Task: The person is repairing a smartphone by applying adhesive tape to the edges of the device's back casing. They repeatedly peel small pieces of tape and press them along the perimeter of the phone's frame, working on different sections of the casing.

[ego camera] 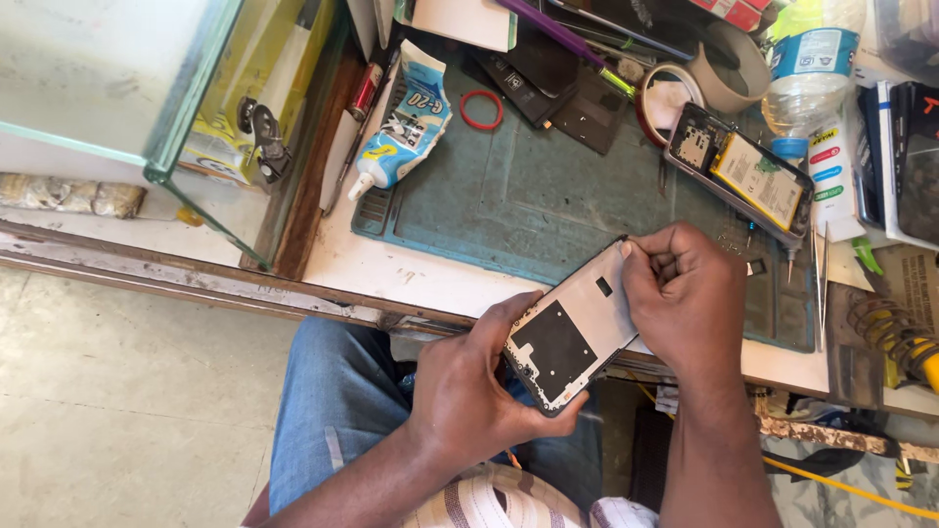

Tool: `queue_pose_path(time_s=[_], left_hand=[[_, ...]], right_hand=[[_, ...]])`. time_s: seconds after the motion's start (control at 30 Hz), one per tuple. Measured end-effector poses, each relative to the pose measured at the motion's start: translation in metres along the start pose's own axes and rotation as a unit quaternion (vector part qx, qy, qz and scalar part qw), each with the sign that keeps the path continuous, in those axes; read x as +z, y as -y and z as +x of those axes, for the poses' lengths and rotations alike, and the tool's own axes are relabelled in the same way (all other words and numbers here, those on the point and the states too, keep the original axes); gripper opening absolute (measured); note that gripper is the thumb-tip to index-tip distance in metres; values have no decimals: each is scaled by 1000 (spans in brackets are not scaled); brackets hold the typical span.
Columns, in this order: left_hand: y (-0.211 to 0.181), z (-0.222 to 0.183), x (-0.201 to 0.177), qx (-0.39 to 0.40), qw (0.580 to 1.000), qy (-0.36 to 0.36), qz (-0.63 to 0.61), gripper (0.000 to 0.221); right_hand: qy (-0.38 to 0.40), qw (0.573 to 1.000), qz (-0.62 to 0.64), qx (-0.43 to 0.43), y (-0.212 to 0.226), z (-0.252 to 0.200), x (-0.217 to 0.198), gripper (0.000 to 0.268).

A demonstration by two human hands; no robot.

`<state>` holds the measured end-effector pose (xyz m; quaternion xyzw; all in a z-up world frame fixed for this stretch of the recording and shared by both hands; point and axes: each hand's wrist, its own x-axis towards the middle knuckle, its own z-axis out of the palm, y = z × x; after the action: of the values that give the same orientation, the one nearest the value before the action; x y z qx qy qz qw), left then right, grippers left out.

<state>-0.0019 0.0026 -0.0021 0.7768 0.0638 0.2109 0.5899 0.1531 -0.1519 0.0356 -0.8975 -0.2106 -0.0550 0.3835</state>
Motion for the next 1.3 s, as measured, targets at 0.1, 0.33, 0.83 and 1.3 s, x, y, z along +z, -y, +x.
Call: queue_pose_path(time_s=[0.1, 0.33, 0.83, 1.3], left_hand=[[0, 0, 1, 3, 1000, -4, -14, 83], [0, -1, 1, 2, 1000, 0, -8, 84], [-5, 1, -1, -1, 1000, 3, 1, 84], [-17, -4, 2, -14, 998, -32, -46, 86]], right_hand=[[18, 1000, 11, -3, -5, 2, -1, 15], [30, 999, 13, -35, -6, 0, -2, 17], [-11, 998, 53, -21, -12, -3, -6, 10], [-13, 976, -151, -153, 3, -2, -73, 30]])
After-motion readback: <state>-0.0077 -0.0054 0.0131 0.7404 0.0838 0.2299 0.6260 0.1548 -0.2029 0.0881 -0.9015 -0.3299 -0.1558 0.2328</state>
